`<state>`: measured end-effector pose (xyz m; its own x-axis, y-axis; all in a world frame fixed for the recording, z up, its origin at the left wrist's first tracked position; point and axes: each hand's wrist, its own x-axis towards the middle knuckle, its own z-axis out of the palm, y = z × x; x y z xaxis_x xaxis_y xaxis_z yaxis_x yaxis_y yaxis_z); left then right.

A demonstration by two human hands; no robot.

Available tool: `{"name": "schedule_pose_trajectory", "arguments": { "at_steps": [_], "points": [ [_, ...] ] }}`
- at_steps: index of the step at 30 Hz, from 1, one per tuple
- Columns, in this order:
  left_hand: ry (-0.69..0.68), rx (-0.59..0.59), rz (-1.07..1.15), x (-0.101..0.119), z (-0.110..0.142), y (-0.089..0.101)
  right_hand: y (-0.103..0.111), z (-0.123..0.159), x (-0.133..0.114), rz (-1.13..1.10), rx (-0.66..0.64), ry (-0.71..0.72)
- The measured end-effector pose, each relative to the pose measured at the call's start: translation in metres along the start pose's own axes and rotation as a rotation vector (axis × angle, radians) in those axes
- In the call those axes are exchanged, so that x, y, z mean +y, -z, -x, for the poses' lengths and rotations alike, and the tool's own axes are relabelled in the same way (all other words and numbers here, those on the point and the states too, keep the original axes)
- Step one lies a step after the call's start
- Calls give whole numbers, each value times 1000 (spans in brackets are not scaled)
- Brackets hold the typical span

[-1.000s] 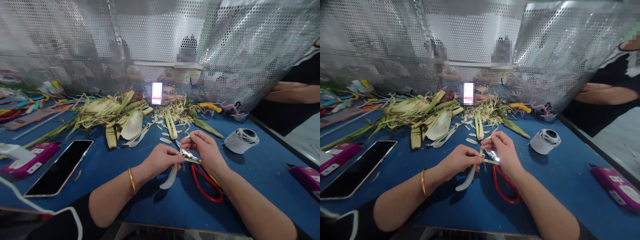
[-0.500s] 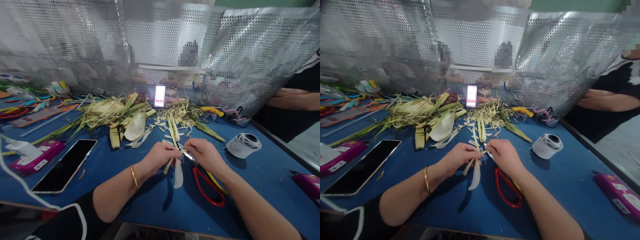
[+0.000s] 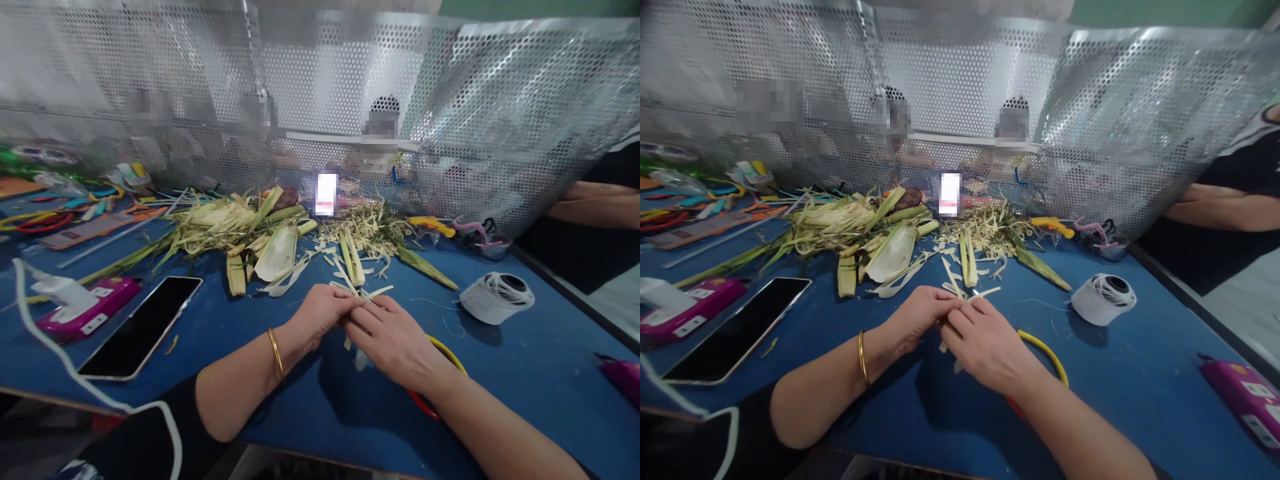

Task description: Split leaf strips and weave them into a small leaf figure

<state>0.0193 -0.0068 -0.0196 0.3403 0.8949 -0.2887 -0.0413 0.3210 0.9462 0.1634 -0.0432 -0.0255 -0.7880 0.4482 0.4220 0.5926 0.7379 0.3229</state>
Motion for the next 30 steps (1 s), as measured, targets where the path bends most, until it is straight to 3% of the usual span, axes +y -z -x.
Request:
{"name": "schedule_pose_trajectory", "arguments": {
  "at_steps": [6,14,17,19,21,23,24,27,30],
  "points": [
    [-9,-179,19,9,-1,9,0,3,3,-76,158,-99],
    [-13,-117,65,5,-1,9,11,0,-7,-179,219,70],
    [-24,-93,88,6,-2,10,12,1,-5,-238,241,40],
    [-34,-71,83,7,-3,10,11,3,-1,-299,272,-160],
    [-31,-53,81,9,-3,11,9,5,5,-382,278,-520],
    [-17,-45,94,11,-3,11,6,7,10,-518,180,-828],
    [-11,-40,102,12,-2,10,4,7,12,-607,96,-910],
    [-19,-33,98,12,-1,8,-3,6,13,-883,-130,-959],
    [-73,-4,44,10,1,6,-8,5,10,-940,-143,-936]
  ]
}}
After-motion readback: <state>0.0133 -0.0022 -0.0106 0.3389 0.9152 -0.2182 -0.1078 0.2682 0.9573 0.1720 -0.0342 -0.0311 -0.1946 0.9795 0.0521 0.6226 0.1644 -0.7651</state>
